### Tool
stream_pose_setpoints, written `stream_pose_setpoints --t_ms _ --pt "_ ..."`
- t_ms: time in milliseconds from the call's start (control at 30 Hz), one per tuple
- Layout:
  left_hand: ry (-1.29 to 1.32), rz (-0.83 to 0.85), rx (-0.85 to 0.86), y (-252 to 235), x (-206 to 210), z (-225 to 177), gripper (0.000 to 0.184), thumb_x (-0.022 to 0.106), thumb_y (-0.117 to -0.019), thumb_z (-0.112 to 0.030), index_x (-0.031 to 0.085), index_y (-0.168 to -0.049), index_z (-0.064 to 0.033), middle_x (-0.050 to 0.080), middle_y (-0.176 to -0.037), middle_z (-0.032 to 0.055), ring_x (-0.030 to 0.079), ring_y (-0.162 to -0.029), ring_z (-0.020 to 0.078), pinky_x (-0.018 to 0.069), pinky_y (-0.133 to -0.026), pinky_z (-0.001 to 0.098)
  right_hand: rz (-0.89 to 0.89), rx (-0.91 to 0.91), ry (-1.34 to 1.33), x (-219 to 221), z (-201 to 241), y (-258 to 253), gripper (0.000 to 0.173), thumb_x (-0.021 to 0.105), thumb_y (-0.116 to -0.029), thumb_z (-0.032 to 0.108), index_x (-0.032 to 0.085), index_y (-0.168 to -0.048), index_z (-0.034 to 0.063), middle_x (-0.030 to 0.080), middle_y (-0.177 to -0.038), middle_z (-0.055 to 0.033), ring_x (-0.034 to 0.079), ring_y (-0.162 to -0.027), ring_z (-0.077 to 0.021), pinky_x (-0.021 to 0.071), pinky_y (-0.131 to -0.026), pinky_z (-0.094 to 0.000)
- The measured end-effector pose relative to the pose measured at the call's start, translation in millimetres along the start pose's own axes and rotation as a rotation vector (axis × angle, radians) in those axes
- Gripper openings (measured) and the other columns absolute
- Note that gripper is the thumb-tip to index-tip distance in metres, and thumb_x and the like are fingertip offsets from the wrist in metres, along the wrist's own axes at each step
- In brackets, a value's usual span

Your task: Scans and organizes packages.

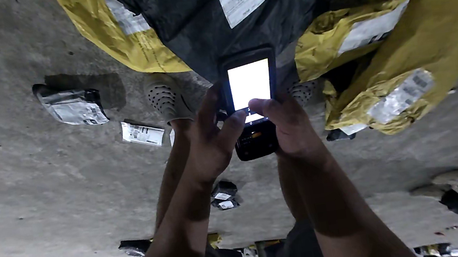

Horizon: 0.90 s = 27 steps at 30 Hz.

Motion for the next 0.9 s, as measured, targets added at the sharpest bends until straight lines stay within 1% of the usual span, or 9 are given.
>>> stream_pose_setpoints --t_ms 100,167,300,400,533,600,700,800,900 --pt "-0.023 -0.024 -0.011 -0.7 0.7 0.3 0.049 0.057 -0.0968 -0.013 0.051 -0.145 -0.0065 0.068 -0.115 0.0059 0.068 -0.097 0.0126 0.0605 -0.081 0.0301 0.054 -0.036 -0.049 -5.5 -6.6 -1.5 0.026 0.048 -0.0970 0.026 0.065 -0.113 0.0141 0.071 -0.093 -0.0028 0.070 -0.080 -0.0106 0.0612 -0.068 -0.0322" --pt "0.005 -0.013 0.001 -0.5 -0.6 2.3 0.051 0.056 -0.0969 -0.015 0.049 -0.147 -0.0060 0.067 -0.118 0.0064 0.068 -0.101 0.0131 0.0607 -0.085 0.0321 0.075 -0.060 -0.062 -6.8 -8.7 -2.2 0.029 0.045 -0.0957 0.025 0.065 -0.114 0.0142 0.071 -0.096 -0.0027 0.071 -0.084 -0.0107 0.0614 -0.070 -0.0332" --pt "0.040 -0.019 -0.011 0.8 -1.0 3.2 0.056 0.057 -0.0957 -0.018 0.047 -0.150 -0.0068 0.066 -0.125 0.0068 0.067 -0.108 0.0141 0.0598 -0.090 0.0349 0.063 -0.035 -0.047 -3.9 -4.4 -0.6 0.027 0.047 -0.1003 0.029 0.065 -0.113 0.0140 0.072 -0.094 -0.0032 0.071 -0.081 -0.0117 0.0619 -0.069 -0.0325" --pt "0.040 -0.015 0.004 0.2 -0.7 3.6 0.055 0.057 -0.0958 -0.017 0.047 -0.149 -0.0062 0.066 -0.124 0.0063 0.067 -0.107 0.0128 0.0601 -0.089 0.0332 0.040 -0.018 -0.043 -2.4 -2.5 -0.8 0.025 0.049 -0.1022 0.030 0.065 -0.113 0.0135 0.071 -0.093 -0.0034 0.071 -0.081 -0.0116 0.0621 -0.069 -0.0320" --pt "0.010 -0.026 0.002 -1.6 -0.5 2.3 0.051 0.055 -0.0978 -0.014 0.049 -0.148 -0.0059 0.066 -0.120 0.0065 0.067 -0.103 0.0132 0.0602 -0.086 0.0329 0.129 -0.077 -0.115 -8.1 -8.0 -2.8 0.032 0.040 -0.0972 0.026 0.063 -0.116 0.0134 0.072 -0.098 -0.0030 0.071 -0.086 -0.0108 0.0616 -0.072 -0.0334" --pt "0.023 -0.019 0.009 -2.7 -1.2 3.1 0.051 0.053 -0.0961 -0.013 0.049 -0.147 -0.0053 0.067 -0.121 0.0073 0.067 -0.104 0.0140 0.0602 -0.088 0.0340 0.148 -0.086 -0.141 -8.1 -7.9 -3.4 0.034 0.038 -0.0980 0.026 0.062 -0.118 0.0129 0.071 -0.100 -0.0035 0.071 -0.088 -0.0115 0.0617 -0.074 -0.0342" --pt "0.050 -0.003 0.031 -4.3 -2.0 4.6 0.051 0.053 -0.0964 -0.013 0.049 -0.147 -0.0039 0.066 -0.123 0.0088 0.067 -0.107 0.0154 0.0595 -0.091 0.0357 0.128 -0.087 -0.148 -5.9 -4.6 -4.0 0.035 0.035 -0.1014 0.029 0.064 -0.114 0.0131 0.072 -0.097 -0.0038 0.071 -0.086 -0.0117 0.0620 -0.073 -0.0343" --pt "0.047 -0.004 0.031 -5.4 -1.8 3.1 0.051 0.054 -0.0959 -0.014 0.050 -0.146 -0.0049 0.066 -0.122 0.0081 0.067 -0.106 0.0151 0.0596 -0.090 0.0352 0.095 -0.046 -0.123 -5.5 -2.1 -5.1 0.036 0.036 -0.1049 0.033 0.063 -0.114 0.0125 0.071 -0.096 -0.0052 0.071 -0.085 -0.0132 0.0621 -0.071 -0.0351" --pt "0.037 -0.004 0.037 -6.7 -1.5 3.3 0.051 0.055 -0.0967 -0.015 0.049 -0.146 -0.0045 0.066 -0.120 0.0081 0.068 -0.104 0.0153 0.0601 -0.089 0.0348 0.117 -0.056 -0.127 -7.6 -2.2 -6.6 0.035 0.035 -0.1036 0.031 0.063 -0.112 0.0124 0.071 -0.095 -0.0043 0.071 -0.083 -0.0125 0.0617 -0.071 -0.0342"
Point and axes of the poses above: each hand's wrist, its own y-axis away from the middle knuckle, its own x-axis out of the palm, z = x × y, the point moved 1 cm from there along -y, towards the middle knuckle
